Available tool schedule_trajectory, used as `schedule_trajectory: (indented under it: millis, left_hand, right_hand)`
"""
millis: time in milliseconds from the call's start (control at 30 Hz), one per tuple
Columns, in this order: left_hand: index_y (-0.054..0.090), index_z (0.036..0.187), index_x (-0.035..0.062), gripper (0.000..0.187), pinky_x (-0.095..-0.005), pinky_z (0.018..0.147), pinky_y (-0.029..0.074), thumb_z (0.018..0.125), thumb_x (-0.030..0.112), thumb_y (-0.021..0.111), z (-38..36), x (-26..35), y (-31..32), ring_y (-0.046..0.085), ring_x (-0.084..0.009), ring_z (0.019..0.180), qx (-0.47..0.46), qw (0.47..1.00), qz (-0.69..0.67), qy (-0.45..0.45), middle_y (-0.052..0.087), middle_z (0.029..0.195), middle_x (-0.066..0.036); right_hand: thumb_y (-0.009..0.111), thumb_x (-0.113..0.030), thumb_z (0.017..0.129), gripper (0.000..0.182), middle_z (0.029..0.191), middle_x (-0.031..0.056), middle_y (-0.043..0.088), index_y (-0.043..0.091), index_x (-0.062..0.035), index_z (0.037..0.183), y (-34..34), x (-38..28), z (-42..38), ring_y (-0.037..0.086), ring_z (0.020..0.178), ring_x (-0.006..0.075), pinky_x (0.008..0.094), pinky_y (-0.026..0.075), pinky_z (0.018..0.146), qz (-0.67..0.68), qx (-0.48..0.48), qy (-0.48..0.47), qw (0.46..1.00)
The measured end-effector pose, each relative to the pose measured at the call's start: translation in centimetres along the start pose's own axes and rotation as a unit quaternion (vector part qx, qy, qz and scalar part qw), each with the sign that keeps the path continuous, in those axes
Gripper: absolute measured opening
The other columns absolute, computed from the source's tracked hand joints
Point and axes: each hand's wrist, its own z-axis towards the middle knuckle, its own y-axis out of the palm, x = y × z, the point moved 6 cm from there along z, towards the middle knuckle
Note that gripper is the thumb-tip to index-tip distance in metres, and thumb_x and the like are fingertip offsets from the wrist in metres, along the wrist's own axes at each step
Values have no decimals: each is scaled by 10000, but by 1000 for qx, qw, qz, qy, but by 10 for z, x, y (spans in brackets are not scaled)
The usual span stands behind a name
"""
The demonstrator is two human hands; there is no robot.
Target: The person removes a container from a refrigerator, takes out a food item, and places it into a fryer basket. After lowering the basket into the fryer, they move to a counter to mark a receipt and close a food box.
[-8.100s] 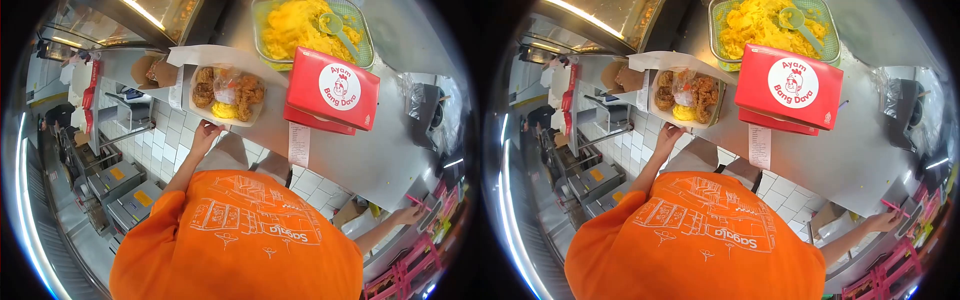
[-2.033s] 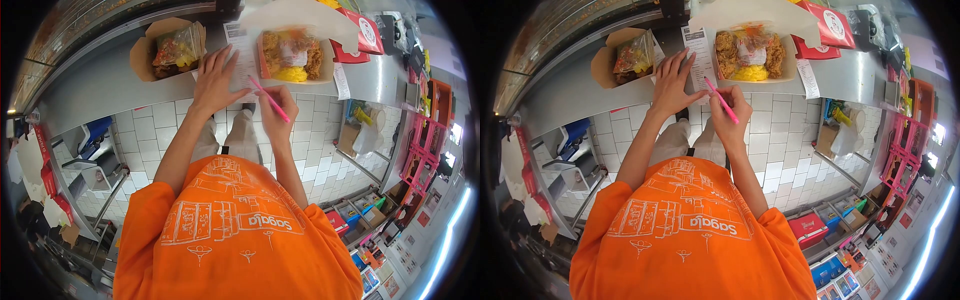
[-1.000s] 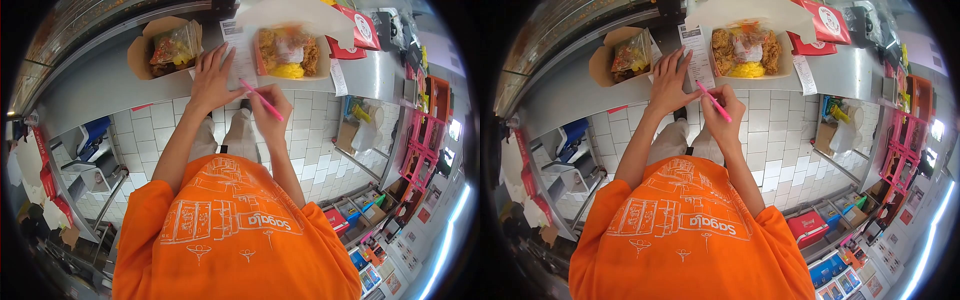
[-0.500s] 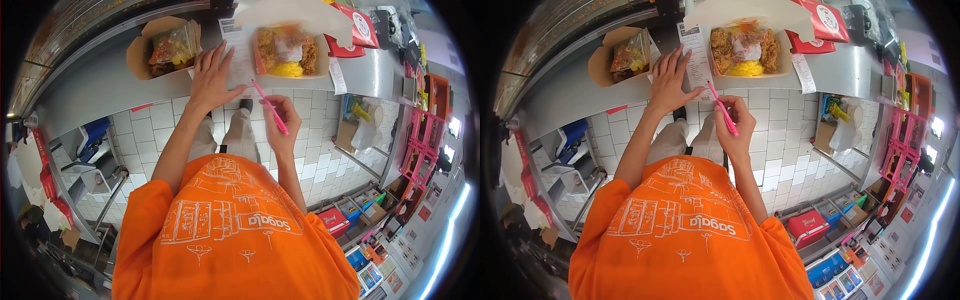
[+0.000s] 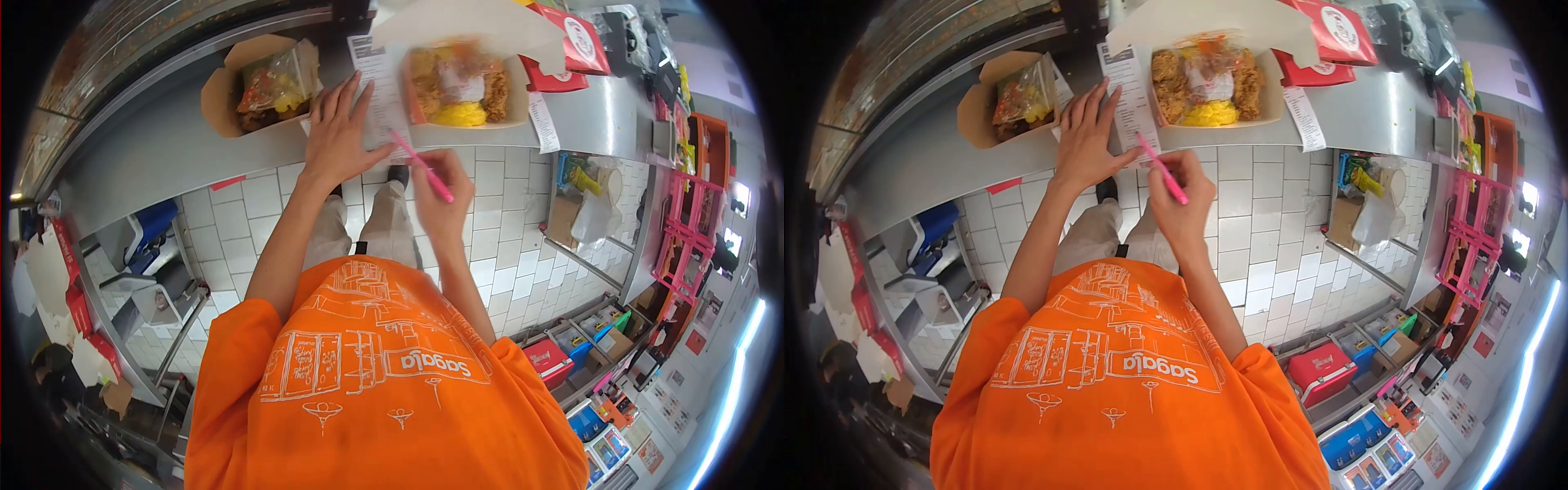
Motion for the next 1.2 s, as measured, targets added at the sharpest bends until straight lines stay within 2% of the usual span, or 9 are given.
schedule_trajectory:
  millis: [100, 167, 233, 300, 500, 667, 833, 967, 1200]
  left_hand:
    - [347, 1439, 71, 959, -471, 1152, 166, 685, 519, 735, 1, 2, -1, 265, -288, 1376, -12, 1000, 13, -1, 270, 1516, -117]
    - [338, 1445, 71, 990, -471, 1147, 173, 662, 511, 756, 2, 4, -3, 260, -285, 1377, -10, 1000, 14, 3, 264, 1521, -111]
    - [330, 1450, 72, 1008, -468, 1148, 171, 655, 520, 758, 1, 4, -4, 260, -285, 1377, -11, 1000, 11, 2, 264, 1521, -110]
    - [330, 1450, 73, 1006, -466, 1148, 170, 659, 524, 757, -1, 4, -3, 260, -285, 1377, -16, 1000, 14, 2, 266, 1520, -112]
    - [330, 1448, 62, 992, -457, 1154, 164, 679, 537, 737, 1, 1, -1, 260, -289, 1376, -16, 1000, 21, -9, 280, 1509, -128]
    - [326, 1444, 43, 964, -457, 1158, 164, 699, 518, 713, 1, 1, -1, 266, -295, 1373, -14, 1000, 9, -8, 283, 1504, -142]
    - [309, 1450, 45, 902, -466, 1136, 198, 729, 404, 715, 0, 0, -1, 279, -323, 1360, 8, 1000, 2, 3, 264, 1515, -130]
    - [307, 1444, 19, 893, -467, 1133, 210, 728, 361, 716, 1, -1, -2, 279, -332, 1359, 20, 1000, -11, -11, 269, 1510, -140]
    - [325, 1405, -56, 846, -475, 1143, 203, 749, 340, 684, 0, -5, -2, 260, -345, 1363, 21, 999, -30, -17, 286, 1483, -183]
  right_hand:
    - [644, -41, 787, 82, 622, 63, 626, 592, 18, 811, 0, 0, -2, 505, 526, 43, 212, 403, 491, -15, -11, -13, 1000]
    - [644, -41, 782, 83, 598, 58, 613, 591, 16, 811, -8, 2, -2, 498, 514, 42, 215, 397, 481, -14, 42, -4, 999]
    - [641, -42, 783, 80, 617, 59, 621, 590, 17, 801, -7, 7, 2, 503, 521, 37, 206, 394, 484, -7, 56, 6, 998]
    - [632, -25, 790, 72, 657, 57, 642, 587, 20, 821, 3, 5, 3, 521, 534, 35, 197, 404, 494, 0, -4, -14, 1000]
    - [612, 18, 831, 69, 756, 41, 676, 586, 1, 893, -13, -9, -3, 536, 572, 28, 197, 422, 534, 64, 16, -65, 996]
    - [658, 6, 827, 167, 761, 46, 650, 593, -9, 979, -20, -3, -7, 537, 564, 68, 218, 424, 528, -61, -39, -126, 989]
    - [709, -16, 773, 348, 998, 81, 631, 597, -56, 1100, -7, -3, -8, 551, 601, 134, 246, 441, 529, -131, -81, -167, 974]
    - [714, -42, 769, 432, 1072, 89, 619, 576, -70, 1178, 12, -5, -2, 575, 618, 152, 263, 477, 555, -149, -98, -168, 970]
    - [690, -118, 809, 500, 1221, 119, 560, 511, -72, 1274, 32, -8, 5, 644, 811, 251, 316, 538, 654, -182, -114, -186, 959]
